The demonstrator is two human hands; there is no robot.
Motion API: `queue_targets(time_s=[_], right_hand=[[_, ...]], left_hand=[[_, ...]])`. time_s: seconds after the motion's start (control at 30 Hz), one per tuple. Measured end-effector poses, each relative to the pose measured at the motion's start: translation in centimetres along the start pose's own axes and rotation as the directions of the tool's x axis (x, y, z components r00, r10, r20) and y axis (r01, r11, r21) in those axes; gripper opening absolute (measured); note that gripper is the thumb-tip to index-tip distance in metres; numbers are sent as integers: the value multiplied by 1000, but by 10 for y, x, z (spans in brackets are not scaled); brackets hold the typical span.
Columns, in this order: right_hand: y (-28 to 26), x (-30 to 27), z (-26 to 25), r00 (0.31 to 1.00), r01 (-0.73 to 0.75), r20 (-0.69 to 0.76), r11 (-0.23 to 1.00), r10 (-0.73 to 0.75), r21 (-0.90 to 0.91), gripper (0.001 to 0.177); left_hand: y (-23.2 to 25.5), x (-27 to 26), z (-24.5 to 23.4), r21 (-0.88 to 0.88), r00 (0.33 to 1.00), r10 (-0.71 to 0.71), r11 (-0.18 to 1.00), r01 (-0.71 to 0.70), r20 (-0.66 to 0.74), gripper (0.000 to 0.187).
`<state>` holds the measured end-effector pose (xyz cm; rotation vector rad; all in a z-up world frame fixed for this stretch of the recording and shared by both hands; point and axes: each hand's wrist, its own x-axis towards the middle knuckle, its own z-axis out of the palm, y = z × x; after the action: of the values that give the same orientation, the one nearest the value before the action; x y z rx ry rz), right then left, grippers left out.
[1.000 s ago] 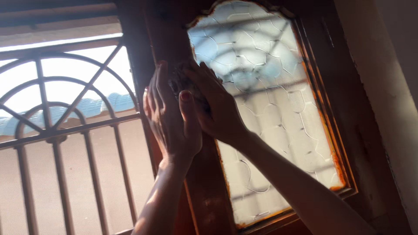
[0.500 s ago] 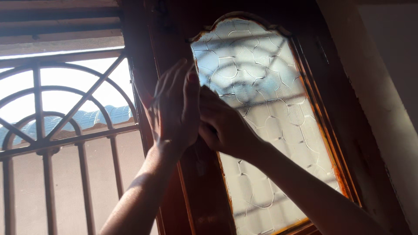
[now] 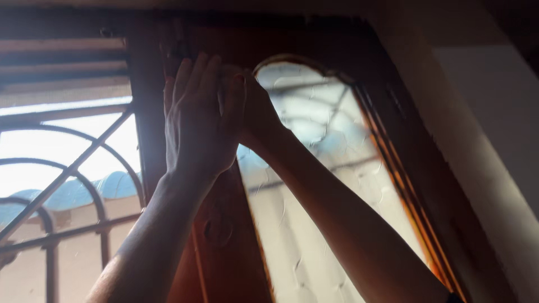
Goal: The person wipes a wooden door and its frame with a cloth, focusing on the glass panel and surrounding wood. They periodically dip the cloth into a metal bowl of water on a nearby table to rinse it before continuing to wipe the door and the adjacent wall area.
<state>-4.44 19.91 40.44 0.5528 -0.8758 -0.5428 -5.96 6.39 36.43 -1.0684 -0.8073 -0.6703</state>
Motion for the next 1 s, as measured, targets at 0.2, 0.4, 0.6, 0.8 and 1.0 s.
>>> queue_targets(time_s=[0.2,0.4,0.6,0.8,1.0], right_hand=[[41,6,7,945,-203,236,973,225,-112,34],[112,10,-16,998,-7,59,987,16,-159,11],[151,-4,-22,950,-289,39,916,311,-279,23],[93,23,40,971,-148,209,978,116,145,29],[90,11,23,962,-140,234,990,137,-3,51]], left_hand=[[11,34,21,86,999,-37,996,36,0,62],[18,49,23,340,930,-214,935,106,299,69],[5,57,23,369,959,-169,926,76,226,79],[13,62,46,695,973,195,717,-57,-121,74],[16,58,52,467,995,-74,884,35,64,54]])
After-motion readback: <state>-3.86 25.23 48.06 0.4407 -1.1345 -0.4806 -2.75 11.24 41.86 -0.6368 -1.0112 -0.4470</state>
